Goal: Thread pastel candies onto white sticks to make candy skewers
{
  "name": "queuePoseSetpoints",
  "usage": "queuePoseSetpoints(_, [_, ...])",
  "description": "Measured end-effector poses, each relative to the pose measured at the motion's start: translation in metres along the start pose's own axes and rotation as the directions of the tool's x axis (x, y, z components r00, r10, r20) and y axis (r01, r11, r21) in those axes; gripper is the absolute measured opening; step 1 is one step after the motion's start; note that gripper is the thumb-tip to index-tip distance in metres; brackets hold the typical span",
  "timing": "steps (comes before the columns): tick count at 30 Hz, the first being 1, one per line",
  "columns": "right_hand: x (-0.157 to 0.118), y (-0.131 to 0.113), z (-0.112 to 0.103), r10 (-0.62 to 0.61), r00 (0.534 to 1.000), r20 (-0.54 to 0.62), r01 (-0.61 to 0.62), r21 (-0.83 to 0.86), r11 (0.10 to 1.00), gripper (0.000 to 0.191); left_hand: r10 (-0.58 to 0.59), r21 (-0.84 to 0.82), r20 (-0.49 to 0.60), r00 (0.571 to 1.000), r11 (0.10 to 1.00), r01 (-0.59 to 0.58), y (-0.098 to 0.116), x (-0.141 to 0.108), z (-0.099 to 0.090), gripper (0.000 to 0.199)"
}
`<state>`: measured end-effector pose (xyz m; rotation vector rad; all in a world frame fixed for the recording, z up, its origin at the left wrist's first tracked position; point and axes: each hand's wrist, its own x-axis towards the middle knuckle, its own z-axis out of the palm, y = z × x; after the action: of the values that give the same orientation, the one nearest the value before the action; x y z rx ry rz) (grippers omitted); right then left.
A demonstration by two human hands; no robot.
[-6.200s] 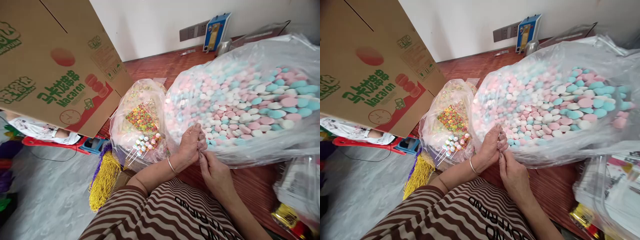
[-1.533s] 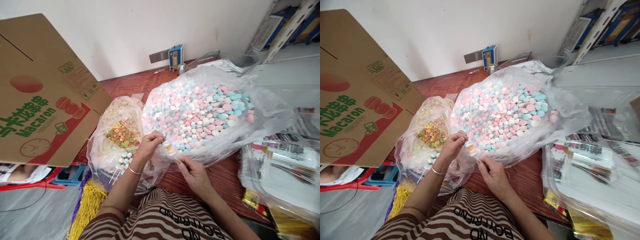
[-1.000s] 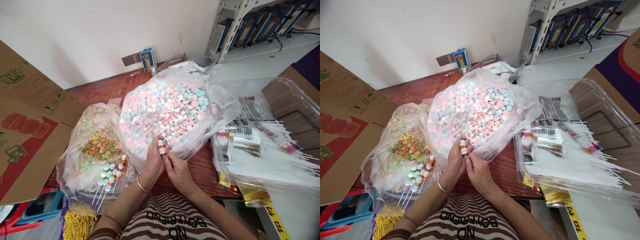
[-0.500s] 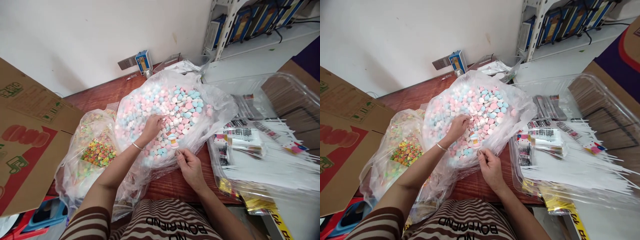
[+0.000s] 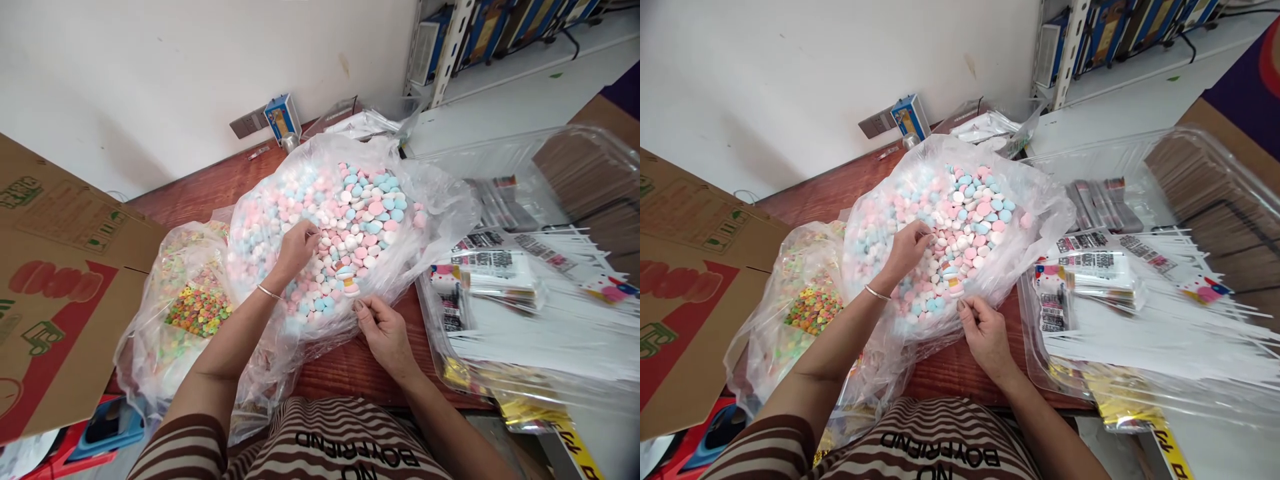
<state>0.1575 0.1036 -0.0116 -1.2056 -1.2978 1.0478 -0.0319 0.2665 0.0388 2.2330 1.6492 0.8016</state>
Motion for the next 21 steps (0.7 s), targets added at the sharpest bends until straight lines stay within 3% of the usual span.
queuePoseSetpoints(5, [0.000, 0.002, 0.000, 0.002, 1.000, 0.004, -0.002, -0.006, 1.000, 0.031, 0.055, 0.126, 0.185, 0.981, 0.989, -0.080, 0.001, -0.001, 0.013, 0.018])
queuePoseSetpoints(9, [0.001, 0.003, -0.001, 0.002, 1.000, 0.000, -0.002, -0.002, 1.000, 0.031, 0.032, 0.177, 0.231, 0.972, 0.982, -0.074, 0.004, -0.003, 0.022, 0.018])
queuePoseSetpoints(13, [0.001, 0.004, -0.001, -0.011, 1.000, -0.005, 0.011, -0.006, 1.000, 0.031, -0.007, 0.143, 0.277, 0.961, 0.989, -0.034, 0.006, -0.005, 0.014, 0.006])
queuePoseSetpoints(17, [0.001, 0.007, -0.002, -0.006, 1.000, -0.012, 0.006, 0.005, 1.000, 0.032, -0.083, -0.013, 0.395, 0.915, 0.995, 0.096, 0.004, -0.006, -0.003, 0.027])
queuePoseSetpoints(19, [0.001, 0.008, -0.002, 0.005, 1.000, -0.013, -0.005, 0.014, 1.000, 0.031, -0.134, -0.116, 0.450, 0.883, 0.971, 0.207, 0.001, -0.007, -0.009, 0.030])
queuePoseSetpoints(21, [0.001, 0.011, -0.002, 0.017, 1.000, -0.012, -0.016, 0.027, 1.000, 0.031, -0.165, -0.167, 0.434, 0.886, 0.952, 0.259, -0.003, -0.009, -0.010, 0.027])
